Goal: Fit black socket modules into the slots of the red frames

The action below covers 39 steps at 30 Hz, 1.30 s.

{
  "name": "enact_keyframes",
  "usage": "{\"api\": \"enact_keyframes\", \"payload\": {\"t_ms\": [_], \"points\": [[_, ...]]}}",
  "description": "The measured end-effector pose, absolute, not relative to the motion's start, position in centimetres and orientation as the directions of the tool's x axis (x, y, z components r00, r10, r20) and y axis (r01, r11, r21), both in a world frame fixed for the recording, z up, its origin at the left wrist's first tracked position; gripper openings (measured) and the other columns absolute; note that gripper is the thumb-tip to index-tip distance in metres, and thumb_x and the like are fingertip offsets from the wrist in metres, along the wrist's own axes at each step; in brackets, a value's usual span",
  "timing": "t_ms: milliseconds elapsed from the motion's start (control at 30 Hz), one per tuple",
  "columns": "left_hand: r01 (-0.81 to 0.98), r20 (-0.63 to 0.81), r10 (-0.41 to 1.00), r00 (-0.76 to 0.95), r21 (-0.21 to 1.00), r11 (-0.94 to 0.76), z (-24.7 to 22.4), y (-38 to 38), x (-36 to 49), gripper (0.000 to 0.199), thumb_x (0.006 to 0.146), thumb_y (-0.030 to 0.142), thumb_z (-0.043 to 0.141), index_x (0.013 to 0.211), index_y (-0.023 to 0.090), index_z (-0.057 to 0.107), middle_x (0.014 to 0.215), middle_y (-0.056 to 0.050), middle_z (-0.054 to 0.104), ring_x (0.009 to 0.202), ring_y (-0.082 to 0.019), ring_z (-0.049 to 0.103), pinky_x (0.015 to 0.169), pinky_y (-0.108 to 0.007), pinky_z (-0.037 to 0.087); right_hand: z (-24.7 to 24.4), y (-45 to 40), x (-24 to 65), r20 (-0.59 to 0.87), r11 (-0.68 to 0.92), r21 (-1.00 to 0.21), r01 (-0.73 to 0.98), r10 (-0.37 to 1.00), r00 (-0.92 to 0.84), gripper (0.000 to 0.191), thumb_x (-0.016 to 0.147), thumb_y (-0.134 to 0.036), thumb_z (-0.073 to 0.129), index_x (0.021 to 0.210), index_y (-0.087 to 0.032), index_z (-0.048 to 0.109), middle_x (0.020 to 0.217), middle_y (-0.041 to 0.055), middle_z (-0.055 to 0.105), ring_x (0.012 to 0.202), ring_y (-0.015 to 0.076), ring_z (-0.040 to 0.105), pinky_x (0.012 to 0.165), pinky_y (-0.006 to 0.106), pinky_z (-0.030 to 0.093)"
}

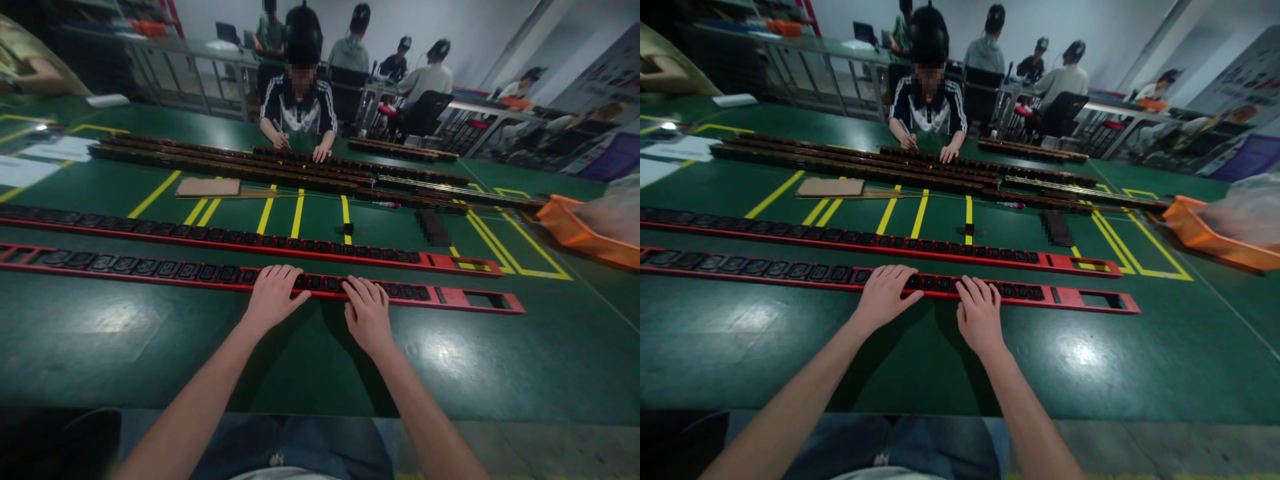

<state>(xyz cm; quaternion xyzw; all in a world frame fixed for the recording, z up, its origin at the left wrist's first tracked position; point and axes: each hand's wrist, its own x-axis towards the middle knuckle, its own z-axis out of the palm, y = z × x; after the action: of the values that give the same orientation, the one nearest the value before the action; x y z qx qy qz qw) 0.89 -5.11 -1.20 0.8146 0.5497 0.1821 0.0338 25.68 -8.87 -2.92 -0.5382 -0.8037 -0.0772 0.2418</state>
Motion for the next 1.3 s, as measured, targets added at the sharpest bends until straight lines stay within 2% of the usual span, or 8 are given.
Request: {"api": "enact_keyframes", "payload": {"t_ms": [167, 533, 800, 900, 1000, 1300], "points": [[0.880, 0.262, 0.907, 0.328, 0.265, -0.395, -1.2, -5.1, 0.9, 0.048, 0.095, 0.054, 0.053, 0.125, 0.018, 0.062, 0.117, -0.010, 0.068, 0.109, -0.028, 0.060, 0.101, -0.047, 0.041, -2.9, -8.9, 25.7, 0.471, 0.407, -0.138, 0.903, 0.829, -0.302, 0.048, 0.094, -0.016, 0.052, 0.142, -0.020, 0.053, 0.142, 0.0080, 0.060, 0.132, 0.0251, 0.049, 0.114, 0.048, 0.031], [0.877, 0.241, 0.914, 0.327, 0.284, -0.388, -1.2, -5.0, 0.8, 0.049, 0.095, 0.055, 0.051, 0.126, 0.019, 0.063, 0.118, -0.010, 0.068, 0.110, -0.029, 0.059, 0.102, -0.048, 0.041, -3.1, -8.9, 25.7, 0.429, 0.395, -0.122, 0.910, 0.848, -0.311, 0.049, 0.093, -0.018, 0.052, 0.142, -0.023, 0.054, 0.143, 0.0097, 0.057, 0.133, 0.0282, 0.047, 0.114, 0.052, 0.031], [0.877, 0.254, 0.909, 0.331, 0.272, -0.396, -1.2, -5.0, 0.8, 0.048, 0.095, 0.054, 0.052, 0.125, 0.019, 0.063, 0.117, -0.010, 0.068, 0.109, -0.029, 0.059, 0.101, -0.047, 0.040, -1.0, -9.1, 22.9, 0.416, 0.268, -0.138, 0.953, 0.889, -0.190, 0.038, 0.092, -0.020, 0.055, 0.129, -0.015, 0.061, 0.136, 0.0135, 0.062, 0.130, 0.0328, 0.050, 0.111, 0.054, 0.033], [0.876, 0.258, 0.907, 0.333, 0.271, -0.399, -1.1, -5.1, 0.8, 0.043, 0.094, 0.049, 0.055, 0.125, 0.020, 0.062, 0.118, -0.010, 0.068, 0.110, -0.028, 0.059, 0.102, -0.045, 0.040, -1.2, -9.0, 21.8, 0.489, 0.361, -0.178, 0.915, 0.840, -0.236, 0.042, 0.095, -0.022, 0.052, 0.135, -0.013, 0.055, 0.135, 0.0145, 0.062, 0.130, 0.0289, 0.050, 0.115, 0.052, 0.031], [0.876, 0.261, 0.907, 0.331, 0.272, -0.398, -1.1, -5.1, 0.9, 0.041, 0.093, 0.045, 0.057, 0.125, 0.020, 0.061, 0.119, -0.009, 0.068, 0.111, -0.028, 0.059, 0.102, -0.044, 0.040, -2.1, -9.1, 21.2, 0.499, 0.451, -0.178, 0.875, 0.807, -0.315, 0.049, 0.096, -0.021, 0.049, 0.144, -0.013, 0.047, 0.133, 0.0145, 0.062, 0.128, 0.0258, 0.052, 0.117, 0.049, 0.031], [0.872, 0.266, 0.906, 0.329, 0.282, -0.400, -1.4, -5.0, 0.8, 0.041, 0.094, 0.047, 0.055, 0.125, 0.021, 0.062, 0.120, -0.009, 0.068, 0.112, -0.027, 0.059, 0.103, -0.045, 0.039, -2.9, -9.1, 21.4, 0.480, 0.434, -0.176, 0.883, 0.821, -0.308, 0.056, 0.094, -0.020, 0.050, 0.149, -0.014, 0.043, 0.135, 0.0152, 0.059, 0.129, 0.0275, 0.049, 0.116, 0.050, 0.033]]}}
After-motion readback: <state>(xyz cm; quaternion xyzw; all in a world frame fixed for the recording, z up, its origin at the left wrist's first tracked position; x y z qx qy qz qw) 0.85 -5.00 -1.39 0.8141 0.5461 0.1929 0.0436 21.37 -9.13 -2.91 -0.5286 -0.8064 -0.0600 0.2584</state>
